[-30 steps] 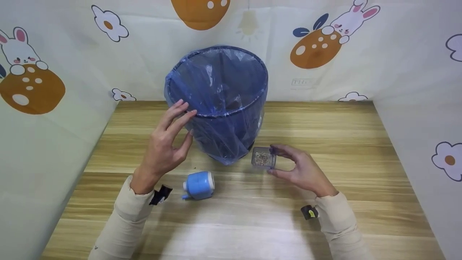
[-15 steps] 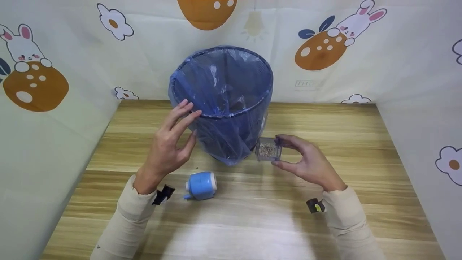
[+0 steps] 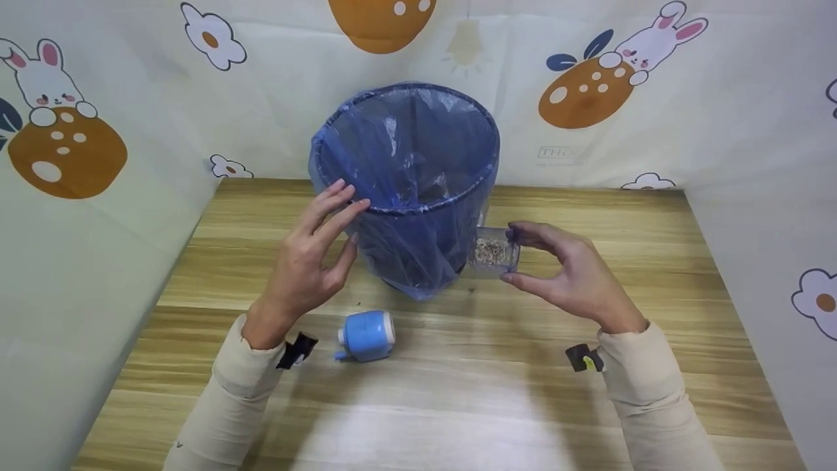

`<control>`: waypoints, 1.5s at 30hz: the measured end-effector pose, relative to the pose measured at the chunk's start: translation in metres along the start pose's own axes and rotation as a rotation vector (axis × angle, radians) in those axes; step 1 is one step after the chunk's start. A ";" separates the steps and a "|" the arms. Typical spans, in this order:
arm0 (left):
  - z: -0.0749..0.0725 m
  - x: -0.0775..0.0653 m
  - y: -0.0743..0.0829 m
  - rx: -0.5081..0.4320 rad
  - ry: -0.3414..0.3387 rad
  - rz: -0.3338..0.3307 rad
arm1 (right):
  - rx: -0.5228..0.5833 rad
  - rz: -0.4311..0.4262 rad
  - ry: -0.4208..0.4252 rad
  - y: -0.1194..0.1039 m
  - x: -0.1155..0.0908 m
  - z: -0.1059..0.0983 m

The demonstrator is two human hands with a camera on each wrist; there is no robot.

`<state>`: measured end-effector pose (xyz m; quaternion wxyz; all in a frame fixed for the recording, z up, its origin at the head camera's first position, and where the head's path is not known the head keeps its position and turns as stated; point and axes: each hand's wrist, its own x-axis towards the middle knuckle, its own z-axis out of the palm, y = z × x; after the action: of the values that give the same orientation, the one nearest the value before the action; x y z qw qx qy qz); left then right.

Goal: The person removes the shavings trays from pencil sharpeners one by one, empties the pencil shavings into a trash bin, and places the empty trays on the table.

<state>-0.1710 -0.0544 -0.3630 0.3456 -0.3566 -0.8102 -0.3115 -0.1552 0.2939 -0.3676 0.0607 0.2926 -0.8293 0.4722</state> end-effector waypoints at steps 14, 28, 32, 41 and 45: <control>-0.001 0.000 -0.002 0.003 -0.025 0.005 | -0.066 -0.010 0.027 -0.014 0.008 -0.011; 0.001 -0.002 -0.004 0.012 -0.010 0.004 | -0.124 -0.022 0.046 -0.028 0.022 -0.018; 0.001 -0.002 -0.004 0.010 -0.015 0.005 | -0.134 -0.055 0.062 -0.033 0.025 -0.018; 0.001 -0.002 -0.003 0.002 -0.011 0.005 | -0.197 -0.067 0.063 -0.039 0.034 -0.021; 0.001 0.000 -0.002 0.000 -0.015 0.000 | -0.200 -0.082 0.055 -0.043 0.039 -0.023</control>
<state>-0.1727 -0.0551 -0.3640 0.3397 -0.3588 -0.8127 -0.3088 -0.1675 0.2794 -0.3086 0.1314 0.3059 -0.8575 0.3922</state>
